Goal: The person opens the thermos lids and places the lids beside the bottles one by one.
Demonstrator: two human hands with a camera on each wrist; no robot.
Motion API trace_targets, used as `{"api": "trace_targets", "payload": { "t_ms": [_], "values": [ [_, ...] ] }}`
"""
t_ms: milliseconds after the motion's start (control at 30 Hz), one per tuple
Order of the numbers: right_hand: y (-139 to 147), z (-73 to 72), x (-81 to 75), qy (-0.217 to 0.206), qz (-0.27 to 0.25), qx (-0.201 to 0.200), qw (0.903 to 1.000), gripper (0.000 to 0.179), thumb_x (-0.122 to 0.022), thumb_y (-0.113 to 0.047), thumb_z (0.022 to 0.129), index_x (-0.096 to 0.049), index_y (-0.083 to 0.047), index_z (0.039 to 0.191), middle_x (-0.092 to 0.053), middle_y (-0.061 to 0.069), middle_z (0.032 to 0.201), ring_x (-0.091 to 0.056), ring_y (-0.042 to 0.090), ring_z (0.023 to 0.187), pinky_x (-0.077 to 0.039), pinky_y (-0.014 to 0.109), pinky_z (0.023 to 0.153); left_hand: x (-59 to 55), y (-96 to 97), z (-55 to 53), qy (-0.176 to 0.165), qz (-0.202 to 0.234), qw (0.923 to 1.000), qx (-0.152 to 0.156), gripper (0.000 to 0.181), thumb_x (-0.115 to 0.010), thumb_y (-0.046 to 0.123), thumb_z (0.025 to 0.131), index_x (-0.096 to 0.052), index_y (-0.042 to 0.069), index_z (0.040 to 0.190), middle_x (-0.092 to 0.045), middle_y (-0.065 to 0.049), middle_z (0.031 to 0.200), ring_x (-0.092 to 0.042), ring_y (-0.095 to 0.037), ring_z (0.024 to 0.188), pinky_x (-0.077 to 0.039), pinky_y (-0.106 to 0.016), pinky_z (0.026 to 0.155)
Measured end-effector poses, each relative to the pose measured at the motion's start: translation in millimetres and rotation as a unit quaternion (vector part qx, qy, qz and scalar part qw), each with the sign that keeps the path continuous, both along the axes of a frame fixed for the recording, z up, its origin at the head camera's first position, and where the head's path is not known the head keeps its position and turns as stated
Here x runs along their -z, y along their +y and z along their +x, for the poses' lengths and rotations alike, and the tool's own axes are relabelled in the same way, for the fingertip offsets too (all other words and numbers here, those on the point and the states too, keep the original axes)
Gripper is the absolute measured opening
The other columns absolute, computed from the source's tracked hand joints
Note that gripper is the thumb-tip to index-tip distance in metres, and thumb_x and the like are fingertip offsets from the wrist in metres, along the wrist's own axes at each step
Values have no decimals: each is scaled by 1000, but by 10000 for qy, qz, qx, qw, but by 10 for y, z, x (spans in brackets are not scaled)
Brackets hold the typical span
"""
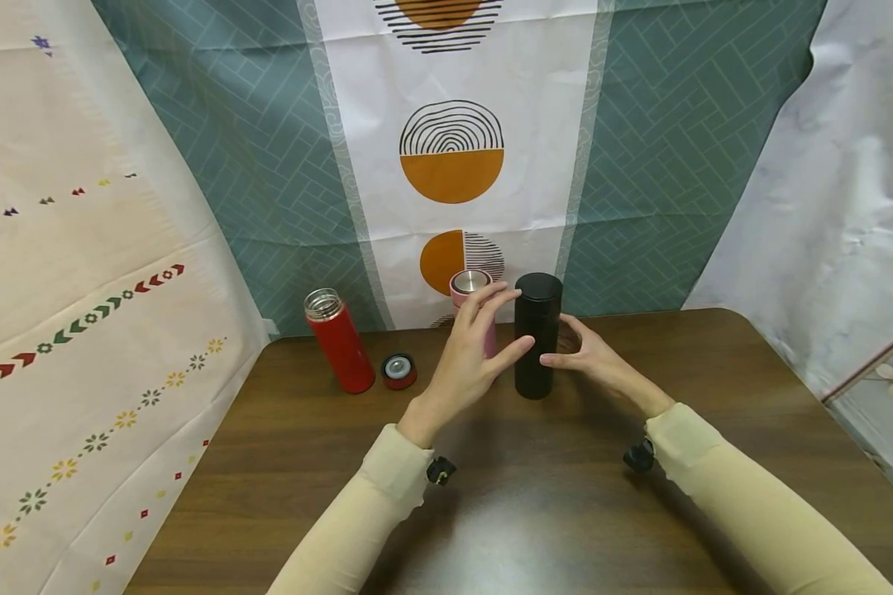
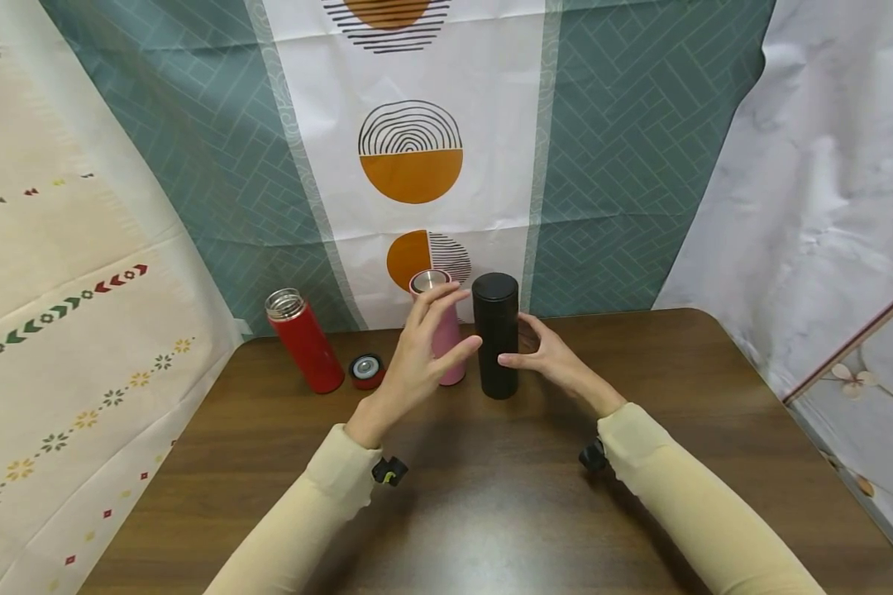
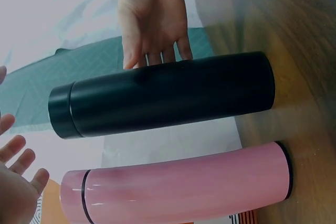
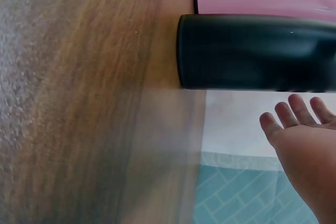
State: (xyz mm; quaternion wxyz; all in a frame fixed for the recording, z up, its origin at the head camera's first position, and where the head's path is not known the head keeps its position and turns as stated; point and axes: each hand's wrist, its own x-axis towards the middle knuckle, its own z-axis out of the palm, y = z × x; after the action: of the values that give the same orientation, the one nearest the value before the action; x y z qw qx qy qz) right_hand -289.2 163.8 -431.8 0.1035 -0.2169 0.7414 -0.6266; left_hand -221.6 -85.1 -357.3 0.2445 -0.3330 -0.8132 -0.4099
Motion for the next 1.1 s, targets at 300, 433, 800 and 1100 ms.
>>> {"api": "trace_targets", "payload": {
  "t_ms": [300,433,800,1100],
  "values": [
    [-57,-21,56,46,18,34,10000,85,-77,-16,93,-27,-3,161,-37,24,160,-34,46,149,-26,65,120,43,58,-47,-192,-17,9998,-48,60,-76,30,97,-52,16,150,-39,-5,158,-37,-23,145,-34,-49,121],
    [-76,-27,84,70,57,85,9999,85,-78,-16,93,-29,-4,160,-39,22,159,-37,45,147,-27,66,118,48,71,-66,-257,-6,9996,-81,60,-75,30,97,-52,15,150,-39,-7,158,-36,-23,145,-34,-51,120],
    [-136,-40,115,207,20,242,9995,77,-78,-13,92,-37,-6,157,-52,22,147,-54,38,130,-41,55,110,51,89,-116,-362,65,9993,-120,60,-74,32,98,-51,18,151,-39,-3,158,-34,-20,147,-33,-49,121],
    [-154,-21,104,306,96,368,9988,73,-77,-17,95,-40,-9,157,-53,19,150,-55,37,131,-43,57,110,64,81,-142,-366,38,9992,-121,59,-74,31,99,-51,17,151,-39,-4,159,-34,-20,147,-33,-49,121]
  ]
}}
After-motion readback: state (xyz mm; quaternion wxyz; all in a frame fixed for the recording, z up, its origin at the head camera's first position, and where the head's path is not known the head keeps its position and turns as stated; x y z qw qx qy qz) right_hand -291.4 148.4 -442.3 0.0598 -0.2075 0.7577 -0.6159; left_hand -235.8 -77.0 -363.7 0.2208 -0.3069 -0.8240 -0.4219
